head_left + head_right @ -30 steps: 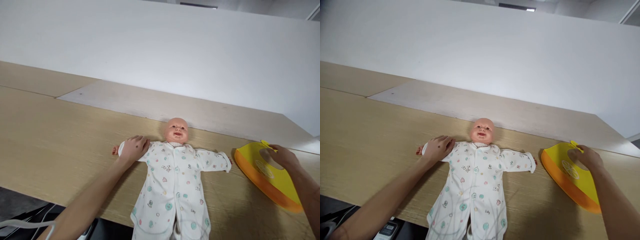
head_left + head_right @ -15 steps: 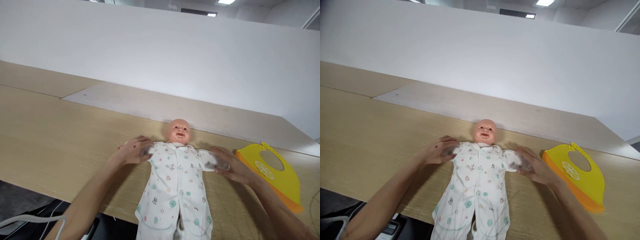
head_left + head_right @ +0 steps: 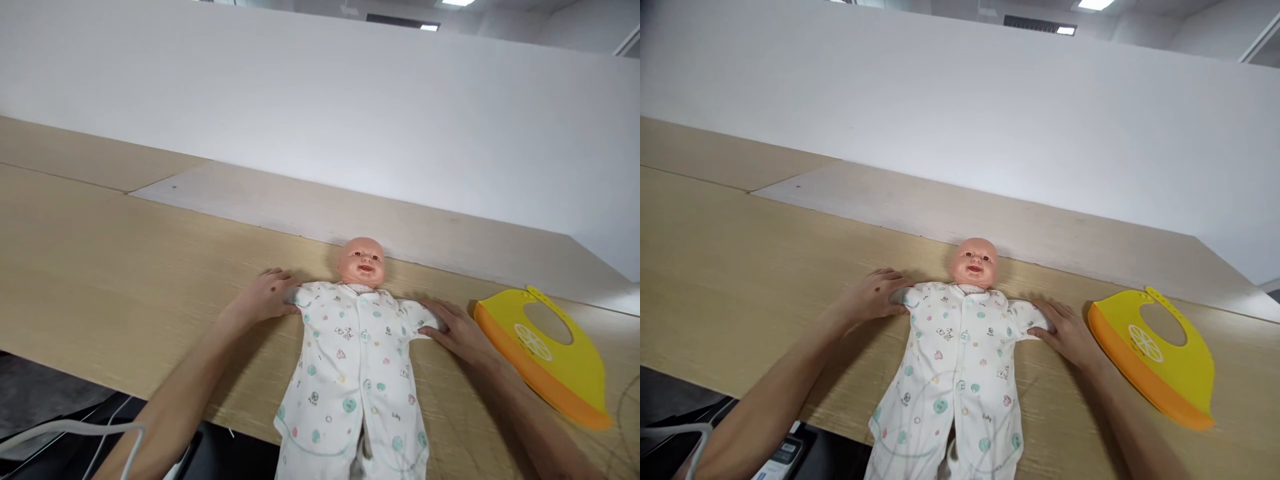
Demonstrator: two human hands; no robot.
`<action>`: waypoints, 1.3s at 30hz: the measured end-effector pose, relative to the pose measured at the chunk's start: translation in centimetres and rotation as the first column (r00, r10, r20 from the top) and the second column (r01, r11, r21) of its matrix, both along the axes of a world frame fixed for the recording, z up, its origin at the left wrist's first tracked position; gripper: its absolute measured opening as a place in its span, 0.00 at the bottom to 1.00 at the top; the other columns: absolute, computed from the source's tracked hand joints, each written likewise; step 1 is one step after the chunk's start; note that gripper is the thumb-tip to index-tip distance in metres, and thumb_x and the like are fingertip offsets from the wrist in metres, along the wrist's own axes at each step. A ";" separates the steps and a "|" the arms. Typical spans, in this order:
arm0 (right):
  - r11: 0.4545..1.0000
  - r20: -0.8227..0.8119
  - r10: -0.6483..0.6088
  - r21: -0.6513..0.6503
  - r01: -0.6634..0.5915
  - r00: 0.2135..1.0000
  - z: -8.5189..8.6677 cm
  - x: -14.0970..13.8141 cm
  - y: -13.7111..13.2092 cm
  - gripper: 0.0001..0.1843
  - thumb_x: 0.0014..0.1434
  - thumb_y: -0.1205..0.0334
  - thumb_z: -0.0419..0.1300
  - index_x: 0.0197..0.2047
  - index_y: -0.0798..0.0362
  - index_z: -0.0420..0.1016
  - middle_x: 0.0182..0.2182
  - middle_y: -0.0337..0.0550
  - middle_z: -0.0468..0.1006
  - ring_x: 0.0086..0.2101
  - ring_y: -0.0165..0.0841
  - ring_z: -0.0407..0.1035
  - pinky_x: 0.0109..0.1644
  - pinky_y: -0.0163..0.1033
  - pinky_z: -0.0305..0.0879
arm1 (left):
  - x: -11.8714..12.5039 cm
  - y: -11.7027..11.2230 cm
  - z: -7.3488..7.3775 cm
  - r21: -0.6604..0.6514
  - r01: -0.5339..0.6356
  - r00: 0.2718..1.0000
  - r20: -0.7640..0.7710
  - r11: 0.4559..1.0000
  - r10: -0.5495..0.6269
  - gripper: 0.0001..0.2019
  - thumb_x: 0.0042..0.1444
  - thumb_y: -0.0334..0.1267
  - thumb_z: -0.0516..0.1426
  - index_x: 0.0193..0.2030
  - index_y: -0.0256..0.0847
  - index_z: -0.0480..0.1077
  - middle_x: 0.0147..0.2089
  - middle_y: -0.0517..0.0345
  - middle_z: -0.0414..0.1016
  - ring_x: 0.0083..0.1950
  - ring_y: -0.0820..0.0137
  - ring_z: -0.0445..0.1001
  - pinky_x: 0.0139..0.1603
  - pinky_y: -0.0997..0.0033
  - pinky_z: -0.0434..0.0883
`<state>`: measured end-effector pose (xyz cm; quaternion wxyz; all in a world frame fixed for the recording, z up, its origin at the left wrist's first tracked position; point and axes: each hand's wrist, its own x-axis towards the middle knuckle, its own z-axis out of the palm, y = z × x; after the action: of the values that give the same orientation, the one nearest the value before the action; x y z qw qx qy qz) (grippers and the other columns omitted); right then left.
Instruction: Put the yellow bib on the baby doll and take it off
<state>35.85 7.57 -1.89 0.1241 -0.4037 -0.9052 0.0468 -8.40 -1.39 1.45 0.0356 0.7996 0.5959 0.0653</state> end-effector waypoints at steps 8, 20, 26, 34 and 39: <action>0.999 -0.059 0.010 0.047 -0.007 0.998 -0.4 -0.5 0.1 0.25 0.61 0.43 0.53 0.54 0.50 0.69 0.48 0.50 0.76 0.46 0.40 0.72 0.50 0.47 0.70 | -0.2 0.0 -0.9 0.155 -0.018 1.000 0.005 0.988 0.017 0.20 0.53 0.54 0.58 0.48 0.43 0.74 0.43 0.49 0.78 0.47 0.57 0.73 0.52 0.57 0.64; 0.996 -0.093 -0.008 0.093 0.017 0.996 -0.6 -0.7 0.1 0.26 0.61 0.41 0.51 0.54 0.50 0.70 0.46 0.49 0.76 0.45 0.40 0.72 0.49 0.47 0.70 | -0.5 0.0 -0.5 0.130 -0.061 0.998 -0.006 0.990 0.062 0.19 0.53 0.36 0.56 0.52 0.42 0.72 0.49 0.49 0.77 0.51 0.57 0.72 0.55 0.57 0.64; 0.994 -0.077 -0.012 0.110 0.021 0.997 -0.6 -0.7 -0.1 0.25 0.61 0.43 0.52 0.54 0.48 0.70 0.47 0.49 0.76 0.45 0.39 0.72 0.50 0.46 0.70 | -0.4 0.0 -0.6 0.198 -0.056 0.998 0.015 0.979 0.055 0.19 0.52 0.34 0.57 0.52 0.43 0.72 0.51 0.48 0.74 0.54 0.55 0.68 0.55 0.55 0.64; 0.971 -0.129 0.066 0.235 -0.034 0.989 1.0 -1.5 -2.1 0.18 0.58 0.53 0.58 0.50 0.50 0.71 0.47 0.48 0.74 0.47 0.41 0.68 0.53 0.50 0.66 | 2.0 -2.5 2.5 0.027 0.091 0.958 0.271 0.995 -0.095 0.07 0.48 0.32 0.55 0.34 0.42 0.73 0.34 0.57 0.74 0.36 0.68 0.71 0.36 0.72 0.66; 0.944 -0.188 0.210 0.294 -0.149 0.959 2.0 -2.9 -4.3 0.02 0.58 0.63 0.58 0.36 0.51 0.71 0.33 0.45 0.76 0.35 0.35 0.69 0.41 0.43 0.68 | 2.3 -2.6 2.1 -0.294 0.126 0.934 0.358 0.947 -0.013 0.07 0.44 0.30 0.55 0.22 0.43 0.74 0.23 0.62 0.73 0.30 0.71 0.72 0.30 0.76 0.65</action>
<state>32.95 3.23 0.10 0.2724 -0.2903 -0.9170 -0.0252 -6.13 -4.03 3.55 0.2697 0.7799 0.5538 0.1107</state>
